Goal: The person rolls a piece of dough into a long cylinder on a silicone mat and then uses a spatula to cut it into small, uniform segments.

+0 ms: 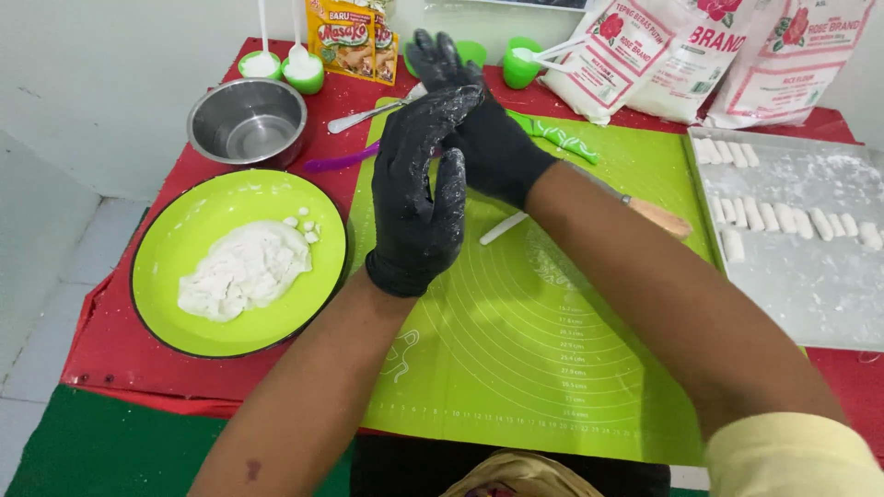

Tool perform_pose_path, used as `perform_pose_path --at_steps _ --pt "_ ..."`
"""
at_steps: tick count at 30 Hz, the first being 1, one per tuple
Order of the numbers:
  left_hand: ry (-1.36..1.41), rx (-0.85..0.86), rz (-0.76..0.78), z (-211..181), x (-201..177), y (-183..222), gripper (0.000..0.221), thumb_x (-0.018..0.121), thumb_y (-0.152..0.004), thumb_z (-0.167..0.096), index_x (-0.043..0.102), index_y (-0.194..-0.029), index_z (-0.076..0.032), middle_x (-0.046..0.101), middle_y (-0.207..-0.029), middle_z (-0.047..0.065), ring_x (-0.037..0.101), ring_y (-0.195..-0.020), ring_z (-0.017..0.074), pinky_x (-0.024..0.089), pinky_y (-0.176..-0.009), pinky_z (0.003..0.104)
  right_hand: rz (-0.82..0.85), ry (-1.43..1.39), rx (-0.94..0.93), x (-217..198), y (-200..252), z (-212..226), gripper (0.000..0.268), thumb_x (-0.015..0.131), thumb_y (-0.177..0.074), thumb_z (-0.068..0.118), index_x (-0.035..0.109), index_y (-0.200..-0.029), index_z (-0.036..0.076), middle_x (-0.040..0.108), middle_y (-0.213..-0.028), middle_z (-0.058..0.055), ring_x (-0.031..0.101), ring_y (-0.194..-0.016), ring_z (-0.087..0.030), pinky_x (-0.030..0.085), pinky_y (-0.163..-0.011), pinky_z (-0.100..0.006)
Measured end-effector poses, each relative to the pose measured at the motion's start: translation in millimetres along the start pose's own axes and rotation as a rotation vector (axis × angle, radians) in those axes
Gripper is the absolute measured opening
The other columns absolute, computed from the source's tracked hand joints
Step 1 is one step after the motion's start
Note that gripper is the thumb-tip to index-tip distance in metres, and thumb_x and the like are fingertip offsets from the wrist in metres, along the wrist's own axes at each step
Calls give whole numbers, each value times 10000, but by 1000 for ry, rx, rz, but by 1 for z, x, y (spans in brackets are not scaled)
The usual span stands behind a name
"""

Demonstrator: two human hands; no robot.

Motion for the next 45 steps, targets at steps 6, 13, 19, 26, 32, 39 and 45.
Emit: perform_pose_path --at_steps 6,13,19,26,32,39,45 --pt "55 -39 78 -9 -1 -1 303 423 -1125 -146 566 -1368 -34 636 -1392 159 630 -1319 359 510 -1203 503 193 17 11 -2 38 5 673 396 -1053 462 282 -1589 70 268 -1668 -251 194 -1553 -449 48 -1253 -620" --pt "-9 -49 340 7 15 12 422 577 -1071 -124 483 -1473 -33 585 -1490 180 587 -1391 371 475 -1220 487 259 102 -27 -43 149 63 834 330 -1020 619 216 -1642 75 245 -1710 -169 233 -1577 -361 109 -1261 -575" --pt "-333 -133 952 63 39 79 689 506 -1031 -477 330 -1609 -147 302 -1682 179 270 -1544 420 187 -1189 668 269 125 -11 -80 197 100 768 344 -1036 558 252 -1635 86 291 -1711 -99 245 -1589 -266 84 -1285 -530" --pt "-370 -67 1073 69 43 92 633 486 -1032 -429 382 -1585 -139 282 -1676 199 250 -1536 438 204 -1190 646 20 278 141 -86 198 107 672 580 -979 400 392 -1555 110 434 -1628 -132 411 -1518 -322 270 -1278 -511" --pt "-215 -108 705 35 29 43 565 564 -1067 -324 416 -1567 -107 448 -1623 176 421 -1502 421 305 -1188 633 131 208 72 -42 148 74 798 478 -1025 525 246 -1619 44 244 -1692 -236 202 -1579 -429 148 -1266 -580" --pt "-48 -69 208 4 8 7 363 547 -1111 -83 491 -1468 -44 584 -1500 156 576 -1421 356 449 -1255 500 268 232 -28 12 55 14 633 479 -1007 459 421 -1539 121 335 -1627 -239 182 -1551 -431 -3 -1220 -675" --pt "-103 -69 74 5 10 3 362 575 -1075 -108 527 -1424 -24 584 -1454 204 569 -1386 401 386 -1276 535 -69 39 -140 31 -15 -26 425 535 -1053 289 529 -1367 2 492 -1412 -271 431 -1271 -404 238 -1194 -568"
Point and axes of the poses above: each hand's wrist, its own y-axis away from the middle knuckle, its own x-axis out of the palm, z = x × y, the point moved 2 cm from there along -y, towards the middle knuckle
